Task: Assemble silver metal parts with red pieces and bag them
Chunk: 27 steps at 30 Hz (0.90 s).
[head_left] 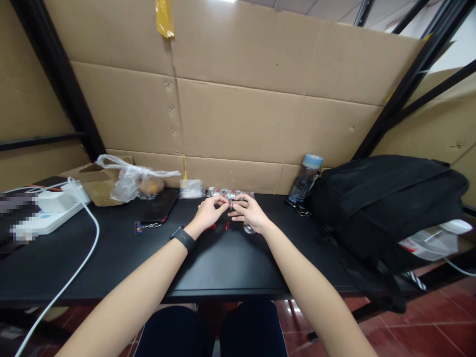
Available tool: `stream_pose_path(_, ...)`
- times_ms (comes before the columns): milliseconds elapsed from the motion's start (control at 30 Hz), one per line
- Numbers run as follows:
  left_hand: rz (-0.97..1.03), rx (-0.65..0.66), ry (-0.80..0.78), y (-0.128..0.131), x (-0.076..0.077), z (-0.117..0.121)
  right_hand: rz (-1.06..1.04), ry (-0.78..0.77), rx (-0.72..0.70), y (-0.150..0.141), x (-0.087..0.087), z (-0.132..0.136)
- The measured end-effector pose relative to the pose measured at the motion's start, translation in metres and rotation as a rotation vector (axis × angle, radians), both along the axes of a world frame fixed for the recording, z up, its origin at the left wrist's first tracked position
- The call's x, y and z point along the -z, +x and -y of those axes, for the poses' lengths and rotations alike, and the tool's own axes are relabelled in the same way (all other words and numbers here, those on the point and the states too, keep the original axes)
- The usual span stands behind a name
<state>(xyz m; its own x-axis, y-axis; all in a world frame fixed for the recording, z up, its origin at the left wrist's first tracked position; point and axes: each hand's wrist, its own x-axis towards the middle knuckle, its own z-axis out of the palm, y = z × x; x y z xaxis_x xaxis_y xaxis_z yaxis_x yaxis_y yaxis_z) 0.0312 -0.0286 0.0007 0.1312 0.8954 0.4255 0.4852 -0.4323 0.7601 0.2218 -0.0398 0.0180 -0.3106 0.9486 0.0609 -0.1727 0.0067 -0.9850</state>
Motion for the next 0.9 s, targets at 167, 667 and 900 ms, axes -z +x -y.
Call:
stream_pose_path(167, 0.002, 0.003, 0.002, -0.001, 0.002, -0.002, -0.012, -0.004, -0.05, 0.002, 0.0, 0.001)
stream_pose_path(667, -0.495, -0.465, 0.189, -0.09, 0.003, -0.03, 0.002, 0.057, 0.089, 0.026, -0.014, -0.007)
stream_pose_path(900, -0.621, -0.612, 0.119, -0.092, 0.016, -0.037, 0.052, 0.067, 0.144, 0.027, -0.014, -0.008)
